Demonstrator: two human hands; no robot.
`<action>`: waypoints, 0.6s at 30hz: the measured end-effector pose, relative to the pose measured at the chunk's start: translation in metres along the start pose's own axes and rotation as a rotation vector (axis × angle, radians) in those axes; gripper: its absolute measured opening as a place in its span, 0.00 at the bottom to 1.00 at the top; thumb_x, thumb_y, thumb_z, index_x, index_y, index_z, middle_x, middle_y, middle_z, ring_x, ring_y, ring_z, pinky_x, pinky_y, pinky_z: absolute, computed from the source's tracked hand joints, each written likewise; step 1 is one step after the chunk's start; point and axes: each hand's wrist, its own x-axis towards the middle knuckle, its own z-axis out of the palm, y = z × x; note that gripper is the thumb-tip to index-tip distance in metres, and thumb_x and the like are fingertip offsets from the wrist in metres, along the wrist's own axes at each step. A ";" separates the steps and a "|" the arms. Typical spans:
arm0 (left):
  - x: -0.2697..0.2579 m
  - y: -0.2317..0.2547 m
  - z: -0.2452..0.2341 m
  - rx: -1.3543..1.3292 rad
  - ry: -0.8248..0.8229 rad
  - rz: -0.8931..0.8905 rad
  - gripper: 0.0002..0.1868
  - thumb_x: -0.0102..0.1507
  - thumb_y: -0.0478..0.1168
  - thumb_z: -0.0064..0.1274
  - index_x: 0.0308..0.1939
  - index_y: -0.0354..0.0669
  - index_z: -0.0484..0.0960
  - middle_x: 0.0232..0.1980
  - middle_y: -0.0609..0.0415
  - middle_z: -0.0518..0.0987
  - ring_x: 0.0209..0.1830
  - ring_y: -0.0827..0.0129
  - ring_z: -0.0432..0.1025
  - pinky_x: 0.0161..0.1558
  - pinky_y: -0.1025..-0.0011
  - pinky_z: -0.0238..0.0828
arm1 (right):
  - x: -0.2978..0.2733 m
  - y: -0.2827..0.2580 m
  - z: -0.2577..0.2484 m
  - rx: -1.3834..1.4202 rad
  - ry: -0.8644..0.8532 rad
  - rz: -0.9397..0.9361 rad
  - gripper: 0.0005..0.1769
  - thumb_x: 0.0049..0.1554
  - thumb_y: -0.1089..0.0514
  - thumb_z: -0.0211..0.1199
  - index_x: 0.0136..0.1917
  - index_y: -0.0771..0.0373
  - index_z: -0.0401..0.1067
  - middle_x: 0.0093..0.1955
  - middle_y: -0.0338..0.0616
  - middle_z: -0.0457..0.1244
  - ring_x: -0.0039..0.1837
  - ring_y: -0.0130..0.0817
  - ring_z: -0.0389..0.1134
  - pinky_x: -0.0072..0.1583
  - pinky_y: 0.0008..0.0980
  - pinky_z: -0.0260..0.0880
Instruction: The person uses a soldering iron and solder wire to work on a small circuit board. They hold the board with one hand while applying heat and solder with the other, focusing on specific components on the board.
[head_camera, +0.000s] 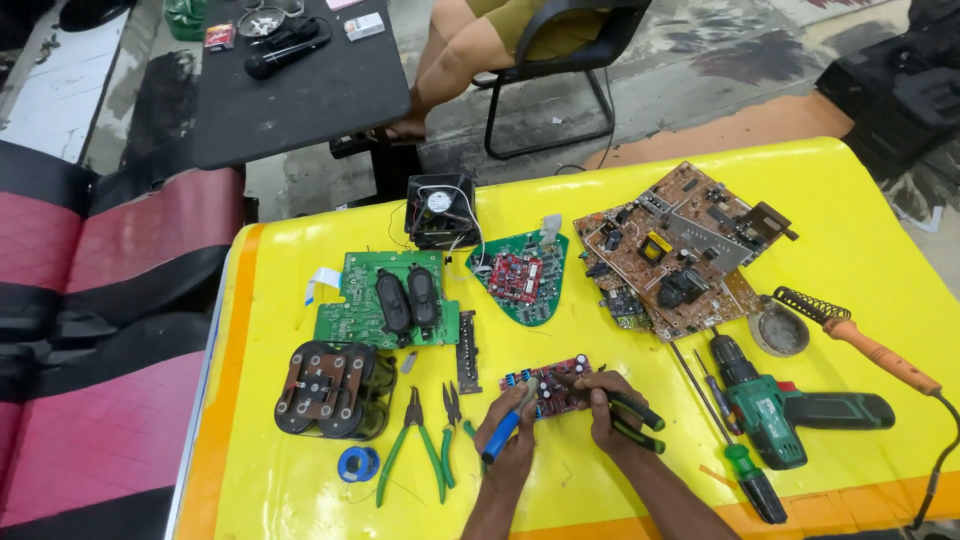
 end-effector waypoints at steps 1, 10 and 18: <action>0.000 -0.003 0.000 -0.005 -0.003 0.001 0.12 0.66 0.37 0.62 0.52 0.36 0.84 0.51 0.42 0.87 0.53 0.56 0.85 0.56 0.62 0.87 | 0.002 0.000 0.002 -0.004 0.004 -0.002 0.15 0.68 0.50 0.52 0.52 0.60 0.75 0.48 0.46 0.70 0.48 0.33 0.76 0.38 0.25 0.83; -0.004 -0.007 0.004 0.001 0.035 0.048 0.12 0.66 0.37 0.63 0.51 0.35 0.84 0.50 0.41 0.87 0.52 0.54 0.85 0.55 0.61 0.88 | 0.010 -0.014 0.007 -0.142 -0.029 0.081 0.15 0.67 0.51 0.52 0.48 0.59 0.76 0.44 0.40 0.69 0.30 0.25 0.69 0.37 0.21 0.71; -0.007 -0.009 -0.004 0.128 -0.059 0.077 0.15 0.67 0.39 0.62 0.56 0.36 0.81 0.53 0.41 0.86 0.55 0.51 0.84 0.56 0.59 0.89 | 0.006 -0.008 0.007 -0.117 -0.019 0.022 0.16 0.69 0.49 0.52 0.49 0.58 0.76 0.45 0.40 0.70 0.30 0.24 0.66 0.38 0.24 0.72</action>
